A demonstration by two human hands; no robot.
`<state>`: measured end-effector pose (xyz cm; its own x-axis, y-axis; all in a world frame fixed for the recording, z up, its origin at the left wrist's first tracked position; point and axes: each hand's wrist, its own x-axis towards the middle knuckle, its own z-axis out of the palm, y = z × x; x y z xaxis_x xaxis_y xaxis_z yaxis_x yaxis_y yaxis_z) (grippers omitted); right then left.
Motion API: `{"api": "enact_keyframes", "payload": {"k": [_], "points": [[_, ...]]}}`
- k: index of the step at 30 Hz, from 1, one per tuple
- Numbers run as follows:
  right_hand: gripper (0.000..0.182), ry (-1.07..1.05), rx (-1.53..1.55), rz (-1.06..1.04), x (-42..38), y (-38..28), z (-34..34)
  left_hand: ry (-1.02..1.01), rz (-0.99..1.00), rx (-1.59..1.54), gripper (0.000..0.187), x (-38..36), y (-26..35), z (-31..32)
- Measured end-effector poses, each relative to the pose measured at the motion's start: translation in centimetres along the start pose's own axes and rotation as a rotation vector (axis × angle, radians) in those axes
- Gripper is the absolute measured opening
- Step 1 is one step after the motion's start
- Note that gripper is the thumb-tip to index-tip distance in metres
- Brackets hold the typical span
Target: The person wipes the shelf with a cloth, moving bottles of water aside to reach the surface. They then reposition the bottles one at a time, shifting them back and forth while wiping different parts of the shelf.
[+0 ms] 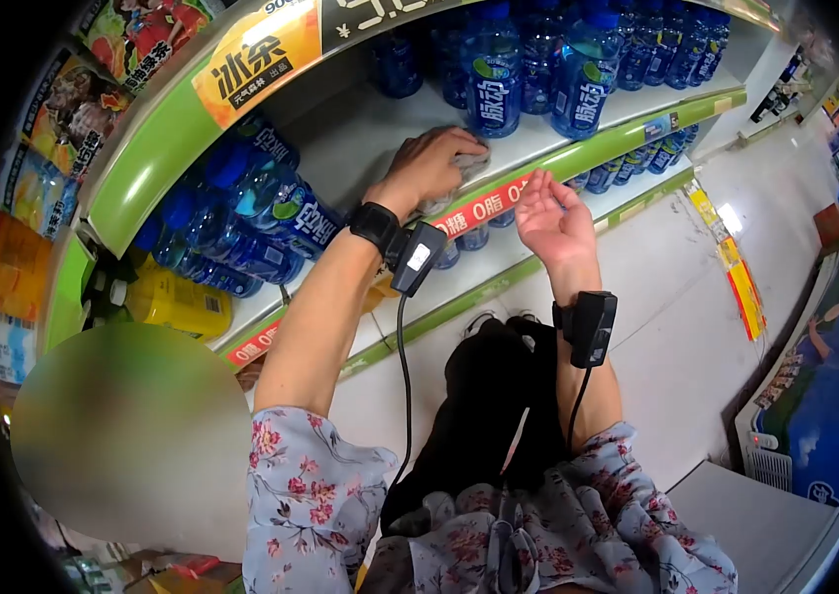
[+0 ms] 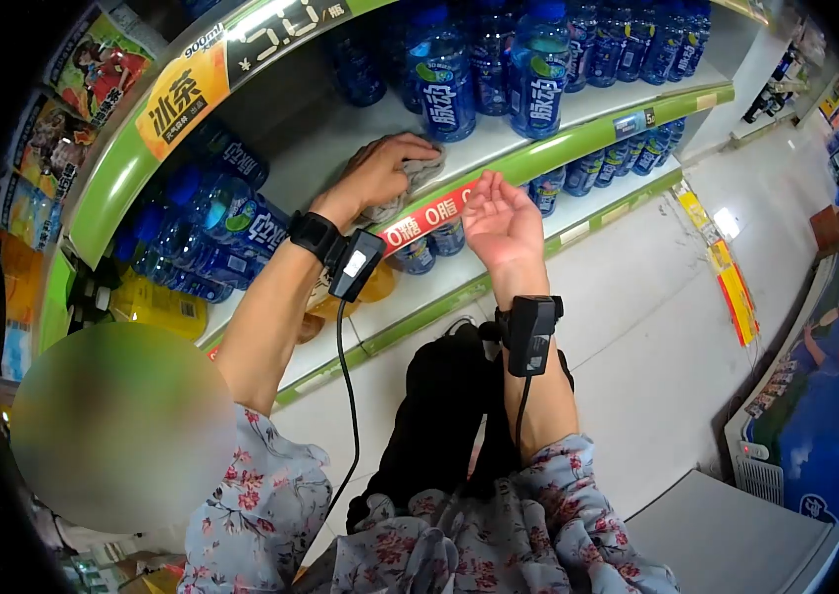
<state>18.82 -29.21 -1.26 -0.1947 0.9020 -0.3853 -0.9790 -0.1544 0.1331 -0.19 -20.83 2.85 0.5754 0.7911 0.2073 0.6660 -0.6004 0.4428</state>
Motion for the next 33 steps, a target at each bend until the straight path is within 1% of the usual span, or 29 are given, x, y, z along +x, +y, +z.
{"api": "enact_keyframes", "payload": {"k": [3,6,7,10,11,13,17,20,23,26,29,32,33], "points": [[0.015,0.061,0.022,-0.042,-0.3,-0.1,0.0,0.034,-0.119,-0.026,0.049,-1.2,1.7,-0.8],[0.016,-0.006,0.044,-0.022,-1.0,-1.0,0.1,0.124,-0.261,0.051,0.048,-1.8,1.1,-0.9],[0.016,-0.007,0.021,-0.048,-1.2,-1.1,0.2,0.112,-0.326,0.123,0.048,-1.7,0.7,-1.4],[0.016,0.023,0.016,-0.058,-1.6,-1.1,0.3,0.132,-0.529,0.101,0.047,-1.3,0.0,-2.7],[0.016,0.008,0.017,-0.039,-1.7,-1.1,0.2,0.169,-0.556,0.097,0.046,-0.8,-1.3,-2.2],[0.016,-0.024,0.016,-0.003,-1.8,-1.2,0.1,0.139,-0.59,0.159,0.046,0.2,-1.4,-2.6],[0.016,0.018,-0.013,-0.017,-1.3,-0.8,0.2,0.159,-0.71,0.194,0.041,1.9,-2.4,-3.2],[0.016,0.031,-0.013,-0.001,-1.0,-0.5,0.4,0.114,-0.747,0.172,0.043,2.2,-3.8,-3.9],[0.017,0.012,-0.002,0.029,-1.1,-0.3,0.5,0.063,-0.538,0.378,0.037,3.1,-12.4,-2.5],[0.018,-0.03,0.034,0.066,-1.9,-0.5,0.4,0.13,-0.531,0.507,0.033,2.8,-15.3,-3.8],[0.016,0.002,0.028,0.063,-2.3,-0.6,1.0,0.131,-0.565,0.612,0.032,3.3,-18.9,-4.4],[0.015,-0.009,0.025,0.037,-2.2,-0.9,1.2,0.137,-0.612,0.684,0.032,4.2,-20.3,-5.1],[0.016,-0.087,0.01,0.047,-2.2,-0.8,1.1,0.139,-0.634,0.706,0.032,4.4,-20.4,-5.4]]}}
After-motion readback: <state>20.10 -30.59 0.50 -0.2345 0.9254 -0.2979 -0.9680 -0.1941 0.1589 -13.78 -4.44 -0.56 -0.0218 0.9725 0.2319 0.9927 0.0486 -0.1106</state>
